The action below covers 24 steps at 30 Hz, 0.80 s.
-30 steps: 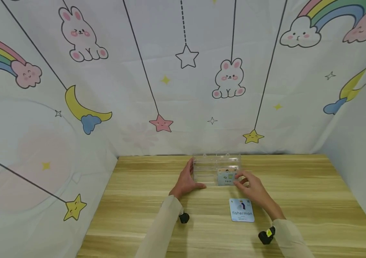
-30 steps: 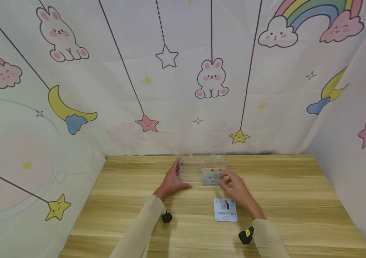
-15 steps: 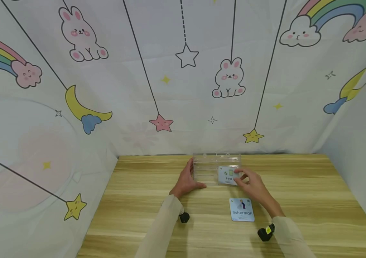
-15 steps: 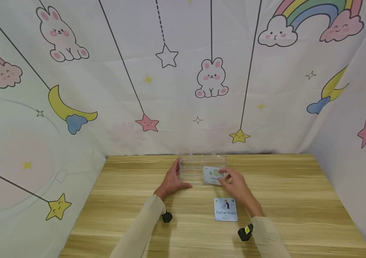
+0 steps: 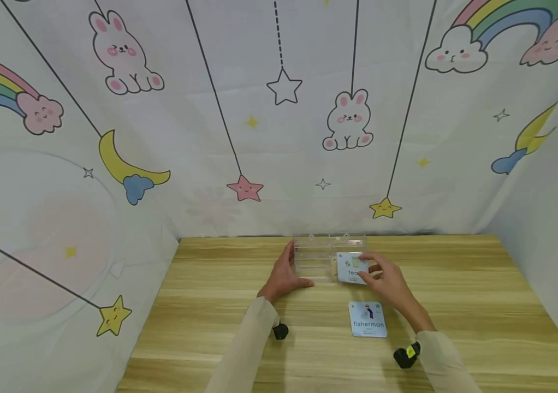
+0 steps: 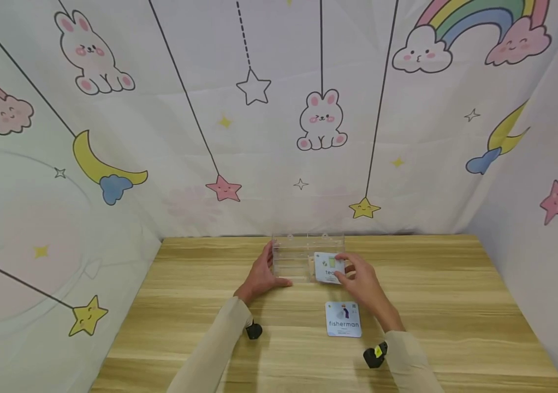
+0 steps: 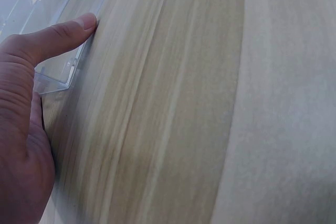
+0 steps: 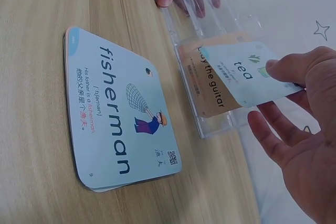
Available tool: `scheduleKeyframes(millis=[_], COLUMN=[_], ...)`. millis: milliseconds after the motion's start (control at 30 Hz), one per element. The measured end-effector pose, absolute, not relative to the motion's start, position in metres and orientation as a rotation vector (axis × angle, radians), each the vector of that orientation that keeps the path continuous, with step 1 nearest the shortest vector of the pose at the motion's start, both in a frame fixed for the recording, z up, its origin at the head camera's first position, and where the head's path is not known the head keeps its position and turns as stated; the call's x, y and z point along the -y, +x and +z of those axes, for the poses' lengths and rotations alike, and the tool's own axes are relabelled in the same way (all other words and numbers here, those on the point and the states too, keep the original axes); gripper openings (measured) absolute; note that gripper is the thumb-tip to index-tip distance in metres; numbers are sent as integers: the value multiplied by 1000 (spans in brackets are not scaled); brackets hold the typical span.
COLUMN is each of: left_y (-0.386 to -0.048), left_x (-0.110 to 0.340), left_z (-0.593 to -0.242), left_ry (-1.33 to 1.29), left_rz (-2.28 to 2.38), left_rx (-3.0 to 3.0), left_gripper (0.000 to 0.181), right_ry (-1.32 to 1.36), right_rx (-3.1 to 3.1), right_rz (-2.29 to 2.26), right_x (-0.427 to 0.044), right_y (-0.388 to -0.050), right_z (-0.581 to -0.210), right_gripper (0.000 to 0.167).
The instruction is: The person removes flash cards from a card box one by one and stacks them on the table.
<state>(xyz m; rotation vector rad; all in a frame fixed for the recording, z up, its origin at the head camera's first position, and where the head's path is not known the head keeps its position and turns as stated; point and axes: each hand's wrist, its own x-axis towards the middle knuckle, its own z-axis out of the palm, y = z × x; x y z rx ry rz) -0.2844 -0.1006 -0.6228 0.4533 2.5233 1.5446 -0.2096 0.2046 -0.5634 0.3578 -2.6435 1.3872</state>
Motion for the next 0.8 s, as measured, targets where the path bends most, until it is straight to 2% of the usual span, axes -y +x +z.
scheduleKeyframes(millis=[800], left_y=[-282], left_x=[100], left_z=[-621], left_ry=[455], left_rz=[1558], left_rx=[-2517], left_gripper=[133], right_ry=[276], right_rx=[2640], right_rz=[1532], right_x=[-223], right_y=[-193], right_z=[-568], right_gripper=[53])
